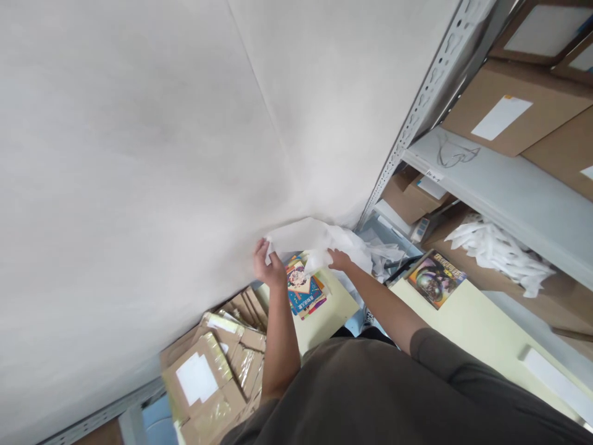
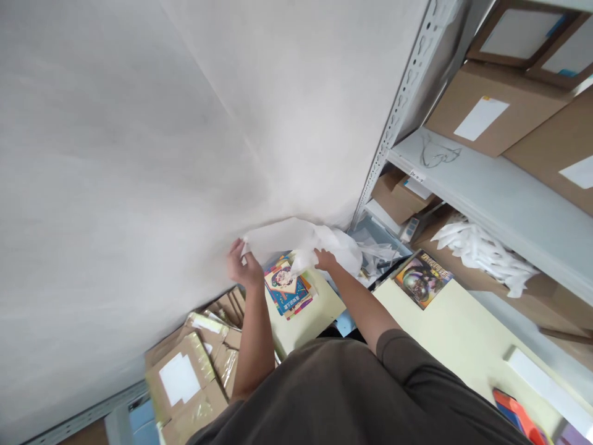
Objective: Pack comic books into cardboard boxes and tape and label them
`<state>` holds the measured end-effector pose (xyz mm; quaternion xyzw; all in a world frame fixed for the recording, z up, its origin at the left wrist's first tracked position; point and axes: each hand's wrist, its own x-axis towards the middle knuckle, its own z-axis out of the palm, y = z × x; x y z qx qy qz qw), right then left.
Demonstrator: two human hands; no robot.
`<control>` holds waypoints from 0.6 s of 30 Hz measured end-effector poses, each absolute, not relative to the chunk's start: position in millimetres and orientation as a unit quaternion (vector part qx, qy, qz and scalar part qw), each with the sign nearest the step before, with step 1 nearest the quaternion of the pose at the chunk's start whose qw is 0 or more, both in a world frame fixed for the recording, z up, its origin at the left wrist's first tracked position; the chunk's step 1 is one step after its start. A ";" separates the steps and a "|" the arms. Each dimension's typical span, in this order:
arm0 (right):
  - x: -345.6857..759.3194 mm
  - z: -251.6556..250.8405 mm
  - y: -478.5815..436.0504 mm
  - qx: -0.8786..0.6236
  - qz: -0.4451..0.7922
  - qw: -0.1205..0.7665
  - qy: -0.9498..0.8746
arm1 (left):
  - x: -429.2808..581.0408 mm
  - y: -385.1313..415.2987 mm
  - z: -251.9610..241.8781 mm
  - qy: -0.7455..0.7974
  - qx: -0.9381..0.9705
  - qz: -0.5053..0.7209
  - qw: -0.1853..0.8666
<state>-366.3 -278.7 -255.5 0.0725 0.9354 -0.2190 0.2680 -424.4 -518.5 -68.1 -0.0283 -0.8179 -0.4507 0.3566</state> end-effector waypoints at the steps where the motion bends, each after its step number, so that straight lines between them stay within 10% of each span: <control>1: -365.5 -248.5 -279.9 0.086 -0.200 0.267 0.939 | -422.2 -519.3 -59.0 -0.810 -0.025 -0.454 0.370; 7: -349.4 -211.6 -275.4 0.168 -0.252 0.177 0.937 | -414.3 -497.1 -11.8 -0.784 -0.091 -0.496 0.364; 18: -340.2 -131.6 -268.1 0.091 -0.813 -0.031 0.574 | -376.0 -419.1 50.4 -0.570 -0.123 -0.809 0.077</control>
